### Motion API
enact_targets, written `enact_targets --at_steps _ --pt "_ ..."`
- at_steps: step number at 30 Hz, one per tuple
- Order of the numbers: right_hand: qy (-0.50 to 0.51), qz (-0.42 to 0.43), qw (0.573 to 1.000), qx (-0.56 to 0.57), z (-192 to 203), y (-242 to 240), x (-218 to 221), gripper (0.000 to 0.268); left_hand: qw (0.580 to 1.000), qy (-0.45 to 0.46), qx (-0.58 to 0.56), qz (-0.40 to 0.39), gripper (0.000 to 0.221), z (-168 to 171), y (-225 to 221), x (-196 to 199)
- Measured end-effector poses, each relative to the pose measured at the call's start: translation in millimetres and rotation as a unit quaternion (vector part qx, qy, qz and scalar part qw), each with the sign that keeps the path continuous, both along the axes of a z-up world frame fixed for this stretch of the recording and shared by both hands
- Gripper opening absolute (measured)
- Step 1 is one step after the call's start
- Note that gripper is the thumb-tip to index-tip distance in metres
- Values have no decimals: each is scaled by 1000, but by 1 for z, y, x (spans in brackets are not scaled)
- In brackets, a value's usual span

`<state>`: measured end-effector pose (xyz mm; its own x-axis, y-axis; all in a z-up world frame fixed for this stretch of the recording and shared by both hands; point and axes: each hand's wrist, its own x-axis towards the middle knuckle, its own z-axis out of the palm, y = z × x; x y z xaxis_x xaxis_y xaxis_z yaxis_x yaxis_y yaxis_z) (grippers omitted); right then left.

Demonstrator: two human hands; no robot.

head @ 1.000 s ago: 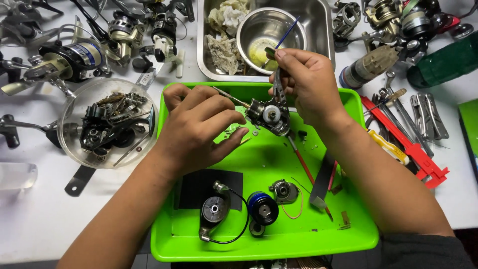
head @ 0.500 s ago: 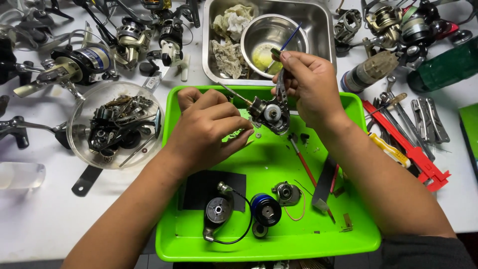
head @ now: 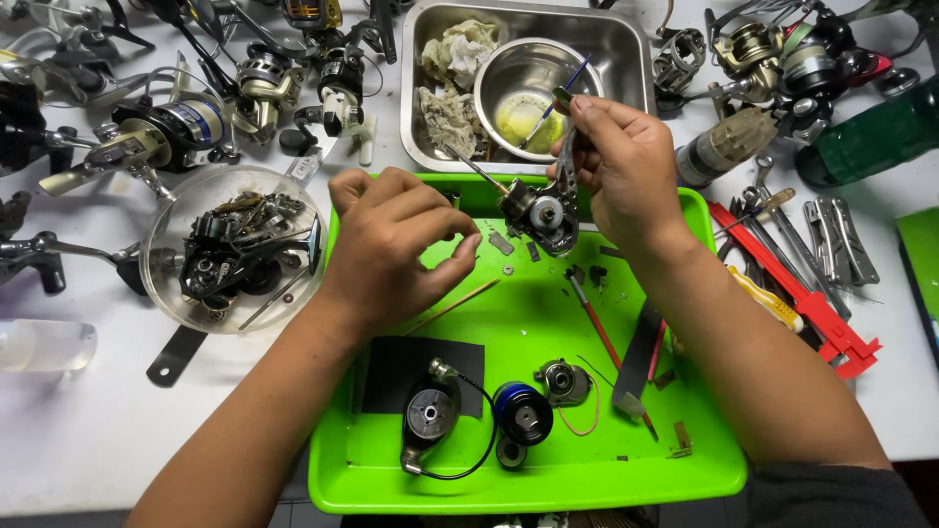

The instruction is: Cleaning hands and assembling the internal components of a fishing reel on a workbench.

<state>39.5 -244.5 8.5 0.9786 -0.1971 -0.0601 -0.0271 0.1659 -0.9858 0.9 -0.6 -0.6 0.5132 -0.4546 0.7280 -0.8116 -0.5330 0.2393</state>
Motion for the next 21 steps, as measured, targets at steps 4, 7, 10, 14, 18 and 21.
enact_targets --at_steps 4,7,10,14,18,21 --pt "-3 -13 1000 19 1 -4 2 23 998 14 7 65 8 1 8 9" --pt "-6 -34 999 23 2 -7 3 22 985 29 80 151 11 6 14 18" --pt "-25 -29 998 40 7 -8 0 22 971 29 145 188 13 13 16 30" --pt "-17 -35 999 17 9 -8 -1 22 960 10 180 215 13 13 14 57" --pt "-23 -37 999 5 7 -9 -1 22 956 -5 212 201 20 6 12 90" --pt "-23 -32 999 -2 5 -10 0 23 941 2 257 219 33 16 4 93"
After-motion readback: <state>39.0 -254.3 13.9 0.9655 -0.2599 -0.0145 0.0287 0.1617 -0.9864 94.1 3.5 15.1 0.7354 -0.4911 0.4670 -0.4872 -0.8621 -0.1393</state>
